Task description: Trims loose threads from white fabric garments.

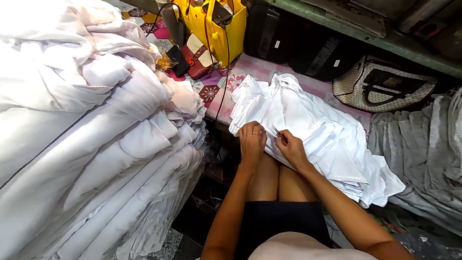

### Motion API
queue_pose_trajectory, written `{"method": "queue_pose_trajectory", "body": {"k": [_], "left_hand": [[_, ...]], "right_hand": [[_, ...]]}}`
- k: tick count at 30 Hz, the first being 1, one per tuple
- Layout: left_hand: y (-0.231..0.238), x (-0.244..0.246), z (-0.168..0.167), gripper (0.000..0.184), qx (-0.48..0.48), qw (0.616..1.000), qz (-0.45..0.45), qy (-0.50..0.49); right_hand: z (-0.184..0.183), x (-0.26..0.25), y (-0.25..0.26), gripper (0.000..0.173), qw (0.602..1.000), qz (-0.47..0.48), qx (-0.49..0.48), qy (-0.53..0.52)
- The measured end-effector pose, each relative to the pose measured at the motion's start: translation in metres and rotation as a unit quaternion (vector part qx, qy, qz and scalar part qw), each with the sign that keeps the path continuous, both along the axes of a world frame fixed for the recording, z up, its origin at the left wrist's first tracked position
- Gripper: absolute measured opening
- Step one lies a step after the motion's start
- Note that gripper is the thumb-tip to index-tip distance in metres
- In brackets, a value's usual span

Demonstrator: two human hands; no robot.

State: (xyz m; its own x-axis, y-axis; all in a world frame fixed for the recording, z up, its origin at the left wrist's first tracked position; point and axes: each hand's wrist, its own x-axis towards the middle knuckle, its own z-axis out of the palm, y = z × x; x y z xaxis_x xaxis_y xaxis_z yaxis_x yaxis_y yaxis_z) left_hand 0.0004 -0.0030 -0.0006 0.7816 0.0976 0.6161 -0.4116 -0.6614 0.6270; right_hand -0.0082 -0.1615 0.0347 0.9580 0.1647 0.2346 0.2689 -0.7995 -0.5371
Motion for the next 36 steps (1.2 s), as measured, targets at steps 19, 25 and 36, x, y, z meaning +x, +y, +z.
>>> {"method": "queue_pose_trajectory", "body": {"k": [19,25,36], "left_hand": [[-0.015,-0.045,0.019,0.021,-0.038,0.977,-0.06,0.2],[-0.028,-0.026,-0.027,0.013,-0.051,0.987,-0.06,0.141],[-0.024,-0.039,-0.032,0.01,-0.16,0.976,-0.061,0.136]], "right_hand": [[0.057,-0.009,-0.034,0.043,0.888,0.01,0.262,0.379],[0.026,-0.014,-0.034,0.046,0.814,-0.057,0.347,0.462],[0.019,-0.019,-0.033,0.04,0.791,-0.07,0.361,0.488]]}}
